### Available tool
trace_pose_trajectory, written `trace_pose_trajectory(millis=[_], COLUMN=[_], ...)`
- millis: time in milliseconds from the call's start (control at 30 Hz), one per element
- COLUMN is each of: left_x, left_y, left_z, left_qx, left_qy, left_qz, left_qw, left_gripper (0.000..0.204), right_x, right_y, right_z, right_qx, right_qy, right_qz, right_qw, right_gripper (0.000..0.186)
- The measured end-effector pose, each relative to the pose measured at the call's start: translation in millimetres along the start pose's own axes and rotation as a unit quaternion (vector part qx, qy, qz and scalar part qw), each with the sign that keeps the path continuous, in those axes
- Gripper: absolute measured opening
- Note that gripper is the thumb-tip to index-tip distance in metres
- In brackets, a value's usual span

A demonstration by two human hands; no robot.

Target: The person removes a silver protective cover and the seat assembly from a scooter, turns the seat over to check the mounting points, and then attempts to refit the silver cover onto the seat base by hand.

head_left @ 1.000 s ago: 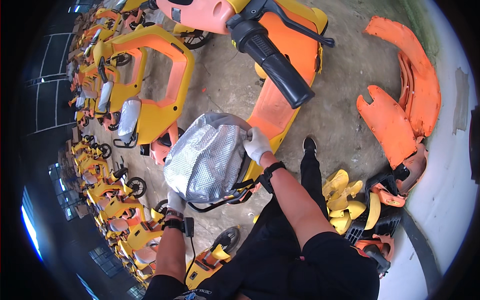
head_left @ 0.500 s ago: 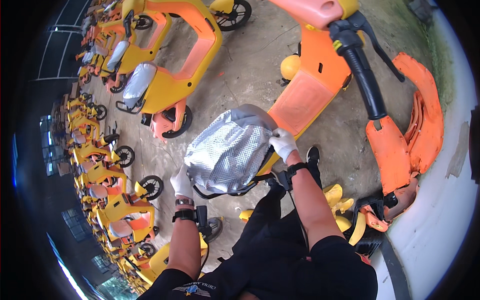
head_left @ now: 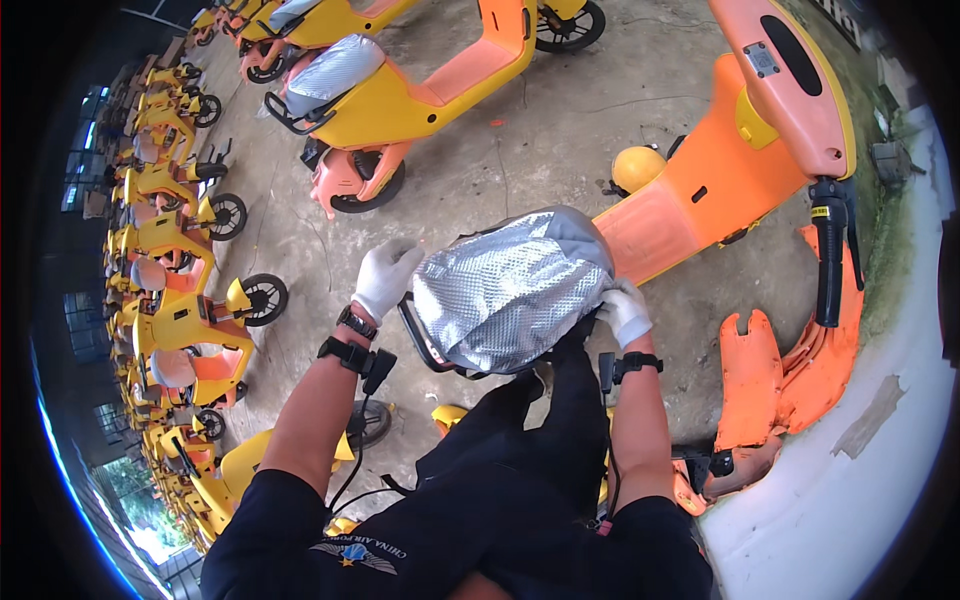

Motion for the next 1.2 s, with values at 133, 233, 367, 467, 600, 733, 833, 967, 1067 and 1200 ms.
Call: trace_pose_trajectory(millis=[133, 233, 367, 467, 600, 733, 833, 967, 1067, 1200], left_x=[39, 78, 77, 78, 72, 79, 81, 53, 41, 71], left_y=[43, 103, 149, 162, 162, 162, 159, 147, 138, 157], left_z=[26, 42, 32, 29, 31, 32, 39, 70, 107, 113], left_qx=[-0.095, -0.267, -0.265, -0.252, -0.254, -0.272, -0.292, -0.385, -0.415, -0.441], left_qy=[0.013, 0.106, 0.115, 0.073, 0.091, 0.074, 0.062, 0.027, -0.056, -0.022], left_qz=[0.02, 0.168, 0.357, 0.416, 0.399, 0.387, 0.382, 0.127, 0.003, 0.176], left_qw=[0.995, 0.943, 0.888, 0.871, 0.876, 0.878, 0.875, 0.914, 0.908, 0.88], left_gripper=[0.045, 0.064, 0.072, 0.069, 0.068, 0.071, 0.076, 0.07, 0.059, 0.05], right_x=[9, 15, 27, 26, 20, 10, -7, -10, -9, -8], right_y=[8, -1, 7, 5, 9, 12, 13, 21, 30, 34], right_z=[-1, -2, -9, -11, -8, -8, -1, 11, 22, 23], right_qx=[-0.048, -0.124, -0.159, -0.152, -0.181, -0.178, -0.105, -0.028, 0.02, 0.052], right_qy=[0.019, 0.024, 0.031, 0.057, 0.065, 0.087, 0.018, -0.038, -0.08, -0.124], right_qz=[0.032, 0.142, 0.221, 0.298, 0.225, 0.194, 0.244, 0.224, 0.192, 0.2], right_qw=[0.998, 0.982, 0.962, 0.941, 0.955, 0.961, 0.964, 0.973, 0.978, 0.971], right_gripper=[0.017, 0.017, 0.024, 0.025, 0.024, 0.022, 0.026, 0.033, 0.034, 0.031])
Point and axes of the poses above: each hand's wrist, its own z-axis towards the middle knuckle, its own y-axis out of the palm, x = y × z, the point moved 5 cm from there along z, towards the middle knuckle, and after that the axes turned 3 degrees about -x, right-handed, at the moved point
